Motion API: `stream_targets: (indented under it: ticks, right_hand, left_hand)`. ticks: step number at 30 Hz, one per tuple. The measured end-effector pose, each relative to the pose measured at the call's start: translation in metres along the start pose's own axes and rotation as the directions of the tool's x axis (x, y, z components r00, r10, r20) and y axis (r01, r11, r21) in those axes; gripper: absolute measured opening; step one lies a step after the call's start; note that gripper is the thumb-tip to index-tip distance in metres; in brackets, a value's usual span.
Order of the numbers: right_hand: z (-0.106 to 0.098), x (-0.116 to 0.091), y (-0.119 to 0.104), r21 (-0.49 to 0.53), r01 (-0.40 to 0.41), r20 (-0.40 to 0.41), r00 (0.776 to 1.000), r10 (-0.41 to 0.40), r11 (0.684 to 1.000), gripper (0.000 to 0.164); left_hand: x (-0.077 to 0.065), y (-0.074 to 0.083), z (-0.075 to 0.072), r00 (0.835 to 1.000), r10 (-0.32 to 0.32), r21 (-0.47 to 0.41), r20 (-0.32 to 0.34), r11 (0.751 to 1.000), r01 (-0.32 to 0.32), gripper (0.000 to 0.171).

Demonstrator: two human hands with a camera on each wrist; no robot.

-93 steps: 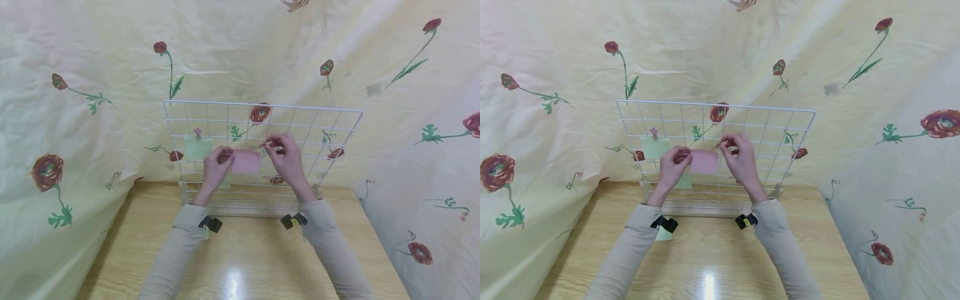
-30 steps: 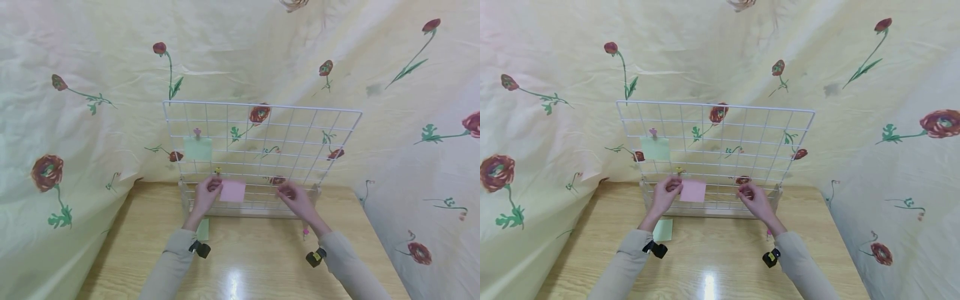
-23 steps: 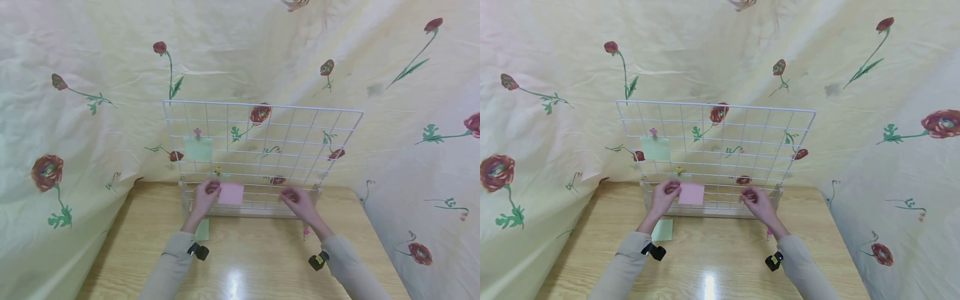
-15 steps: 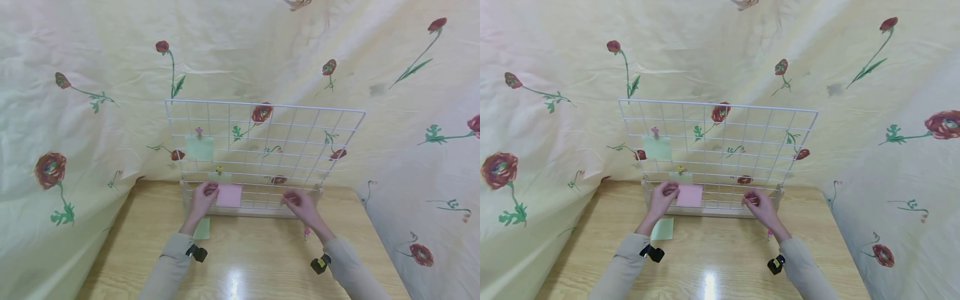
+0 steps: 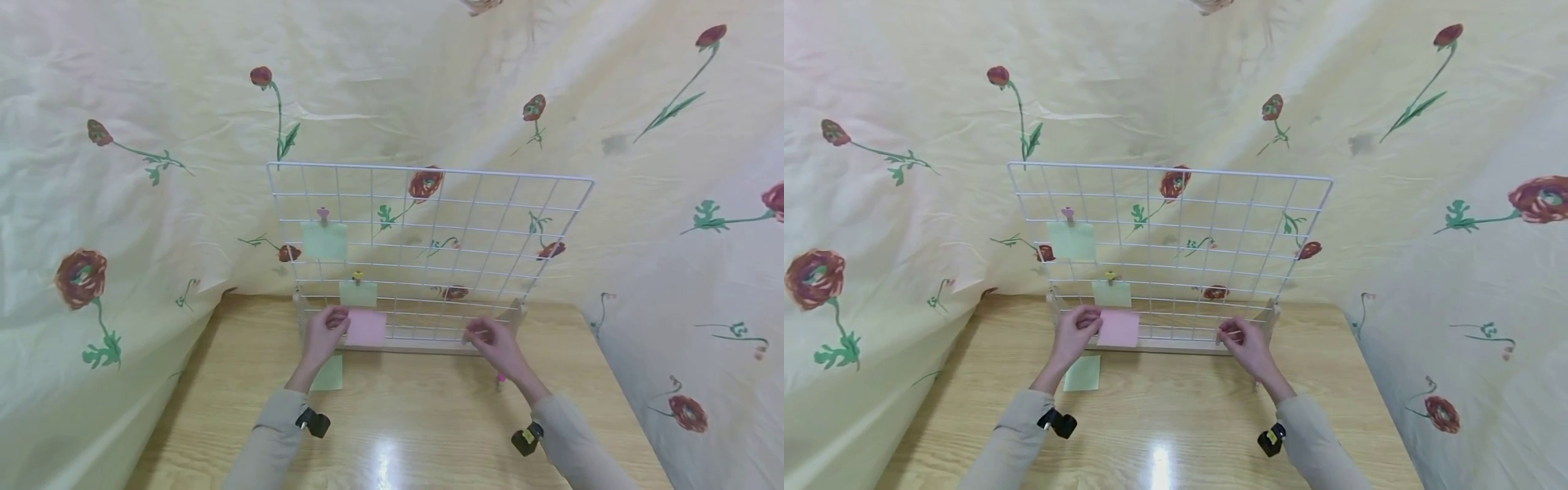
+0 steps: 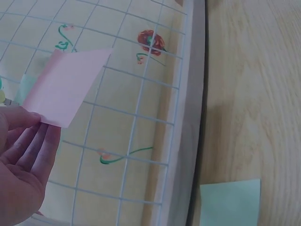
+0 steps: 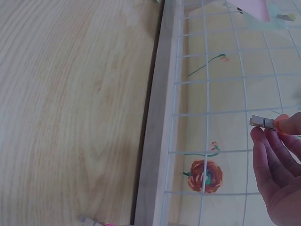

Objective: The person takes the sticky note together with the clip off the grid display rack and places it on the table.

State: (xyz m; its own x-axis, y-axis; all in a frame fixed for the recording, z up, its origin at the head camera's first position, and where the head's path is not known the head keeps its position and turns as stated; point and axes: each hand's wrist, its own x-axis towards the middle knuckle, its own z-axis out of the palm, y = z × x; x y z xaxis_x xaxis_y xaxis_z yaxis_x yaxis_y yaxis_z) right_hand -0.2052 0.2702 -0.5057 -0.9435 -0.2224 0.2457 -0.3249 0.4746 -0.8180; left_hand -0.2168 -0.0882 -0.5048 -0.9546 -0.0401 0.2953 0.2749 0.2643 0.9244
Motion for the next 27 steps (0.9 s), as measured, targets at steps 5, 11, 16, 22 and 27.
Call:
stream_targets:
  ticks: [5, 11, 16, 22, 27]
  right_hand:
    - [-0.001, -0.004, 0.005, 0.007, 0.011, 0.006, 1.000, -0.011, 1.000, 0.018]
    - [-0.001, -0.008, 0.009, 0.001, 0.017, 0.021, 1.000, -0.017, 1.000, 0.022]
    - [0.000, -0.011, 0.012, -0.020, -0.005, 0.019, 1.000, 0.005, 1.000, 0.021]
    - [0.001, -0.014, 0.013, -0.032, -0.024, 0.010, 1.000, 0.024, 0.999, 0.017]
    - [0.001, -0.017, 0.016, -0.033, -0.078, 0.009, 0.997, 0.078, 0.996, 0.017]
  left_hand:
    - [-0.002, -0.007, -0.002, 1.000, -0.022, -0.002, -0.003, 1.000, 0.022, 0.017]
    - [-0.006, -0.015, -0.004, 0.999, -0.043, -0.014, -0.002, 0.999, 0.043, 0.019]
    - [-0.012, -0.019, -0.007, 0.997, -0.078, -0.030, -0.009, 0.996, 0.078, 0.020]
    - [-0.016, -0.022, -0.011, 0.992, -0.125, -0.017, -0.025, 0.992, 0.125, 0.019]
    - [-0.019, -0.026, -0.014, 0.990, -0.133, -0.033, -0.037, 0.991, 0.132, 0.019]
